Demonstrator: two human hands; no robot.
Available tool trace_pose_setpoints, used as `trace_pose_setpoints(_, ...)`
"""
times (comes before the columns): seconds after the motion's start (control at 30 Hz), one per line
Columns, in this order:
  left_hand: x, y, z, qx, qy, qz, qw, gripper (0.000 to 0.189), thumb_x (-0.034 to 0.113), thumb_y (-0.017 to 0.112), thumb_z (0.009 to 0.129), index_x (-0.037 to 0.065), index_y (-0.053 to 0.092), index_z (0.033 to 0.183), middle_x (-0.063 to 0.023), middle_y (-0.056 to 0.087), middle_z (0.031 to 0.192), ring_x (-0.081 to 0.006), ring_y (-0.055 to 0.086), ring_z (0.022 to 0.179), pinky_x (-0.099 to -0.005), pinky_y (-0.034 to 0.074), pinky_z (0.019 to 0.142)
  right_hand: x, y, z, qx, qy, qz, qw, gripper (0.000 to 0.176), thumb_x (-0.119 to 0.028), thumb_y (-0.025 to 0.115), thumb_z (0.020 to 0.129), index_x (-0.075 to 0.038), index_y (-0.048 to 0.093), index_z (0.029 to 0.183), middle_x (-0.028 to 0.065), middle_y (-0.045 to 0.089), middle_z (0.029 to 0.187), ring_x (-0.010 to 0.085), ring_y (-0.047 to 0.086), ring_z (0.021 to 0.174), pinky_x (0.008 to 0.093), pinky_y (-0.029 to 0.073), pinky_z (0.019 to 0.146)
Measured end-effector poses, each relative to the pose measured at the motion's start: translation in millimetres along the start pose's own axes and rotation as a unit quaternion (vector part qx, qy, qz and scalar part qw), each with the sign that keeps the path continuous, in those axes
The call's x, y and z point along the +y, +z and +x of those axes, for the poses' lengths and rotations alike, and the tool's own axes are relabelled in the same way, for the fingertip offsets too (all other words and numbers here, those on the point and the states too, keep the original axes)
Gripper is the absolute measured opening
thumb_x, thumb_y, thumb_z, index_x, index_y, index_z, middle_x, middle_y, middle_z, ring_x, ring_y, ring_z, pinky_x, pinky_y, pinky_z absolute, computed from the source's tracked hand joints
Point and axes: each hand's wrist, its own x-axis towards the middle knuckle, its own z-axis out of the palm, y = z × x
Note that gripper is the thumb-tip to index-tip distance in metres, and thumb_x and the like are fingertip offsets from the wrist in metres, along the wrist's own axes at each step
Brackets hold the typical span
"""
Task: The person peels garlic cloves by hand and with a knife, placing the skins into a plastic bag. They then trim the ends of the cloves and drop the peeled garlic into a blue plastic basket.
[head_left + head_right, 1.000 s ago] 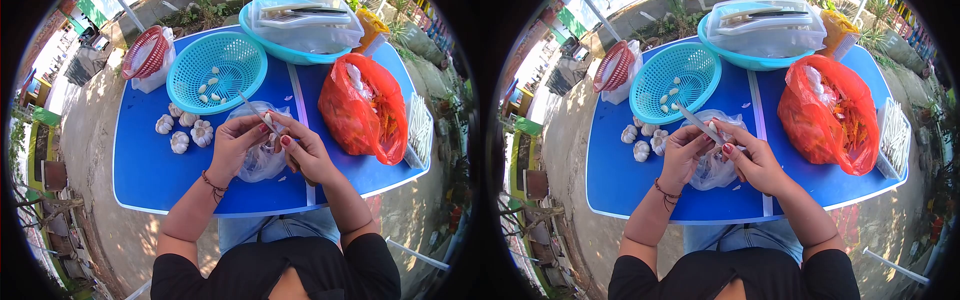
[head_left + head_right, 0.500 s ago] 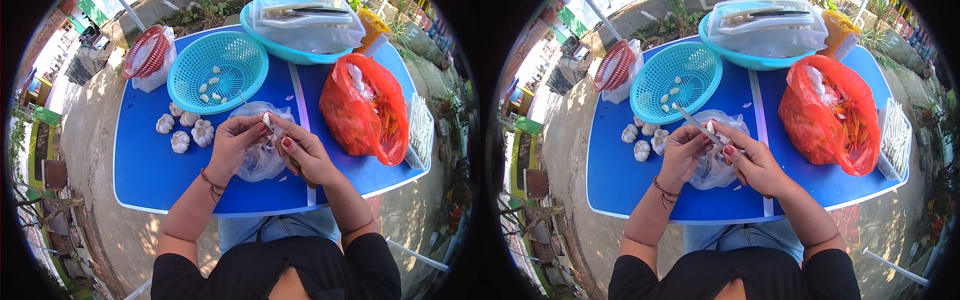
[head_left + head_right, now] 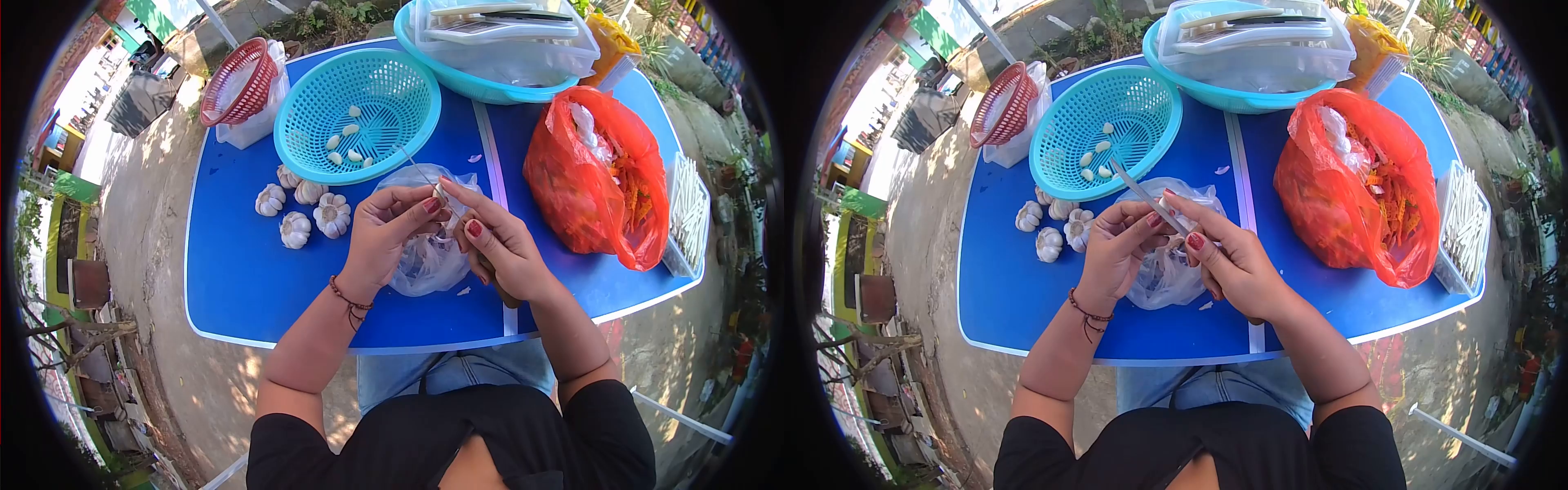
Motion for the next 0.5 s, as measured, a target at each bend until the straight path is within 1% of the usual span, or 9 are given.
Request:
trace_pose_setpoints(0.17, 3.1, 5.3, -2.1, 0.007, 0.002, 0.009, 1.000, 0.021, 0.008, 0.067, 0.086, -0.001, 0.064, 0.106, -0.0130, 0.069, 0.097, -0.0192, 0.069, 0.087, -0.0274, 0.057, 0.076, 0.7, -3.1, 1.7, -0.001, 0.000, -0.004, 1.000, 0.043, -0.020, 0.041, 0.100, -0.014, 0.038, 0.143, 0.0001, 0.047, 0.077, 0.0029, 0.042, 0.049, 0.0170, 0.036, 0.044)
trace_pose_setpoints(0.27, 2.9, 4.5, -0.7, 0.007, -0.001, 0.001, 1.000, 0.020, 0.007, 0.066, 0.087, -0.001, 0.064, 0.105, -0.0130, 0.069, 0.097, -0.0188, 0.069, 0.086, -0.0273, 0.057, 0.076, 1.9, -1.0, 0.6, 0.002, -0.027, 0.028, 0.999, 0.044, -0.021, 0.043, 0.100, -0.013, 0.038, 0.143, -0.0001, 0.047, 0.076, 0.0029, 0.043, 0.048, 0.0173, 0.036, 0.044)
trace_pose_setpoints(0.37, -1.0, -1.9, 0.7, -0.007, -0.003, -0.008, 1.000, 0.019, 0.007, 0.066, 0.087, -0.001, 0.064, 0.104, -0.0132, 0.069, 0.096, -0.0186, 0.069, 0.086, -0.0277, 0.057, 0.075, -2.8, 1.8, -0.8, -0.007, -0.009, 0.018, 1.000, 0.045, -0.023, 0.045, 0.099, -0.014, 0.037, 0.143, -0.0003, 0.048, 0.075, 0.0029, 0.044, 0.049, 0.0176, 0.037, 0.045)
trace_pose_setpoints(0.5, -0.7, -0.5, 0.2, -0.021, -0.005, -0.031, 0.999, 0.017, 0.007, 0.065, 0.087, 0.000, 0.064, 0.102, -0.0127, 0.069, 0.094, -0.0184, 0.069, 0.086, -0.0274, 0.057, 0.074, -0.2, -0.6, 0.4, -0.007, -0.016, -0.016, 1.000, 0.042, -0.018, 0.046, 0.099, -0.013, 0.041, 0.141, 0.0003, 0.050, 0.076, 0.0030, 0.045, 0.050, 0.0181, 0.037, 0.046)
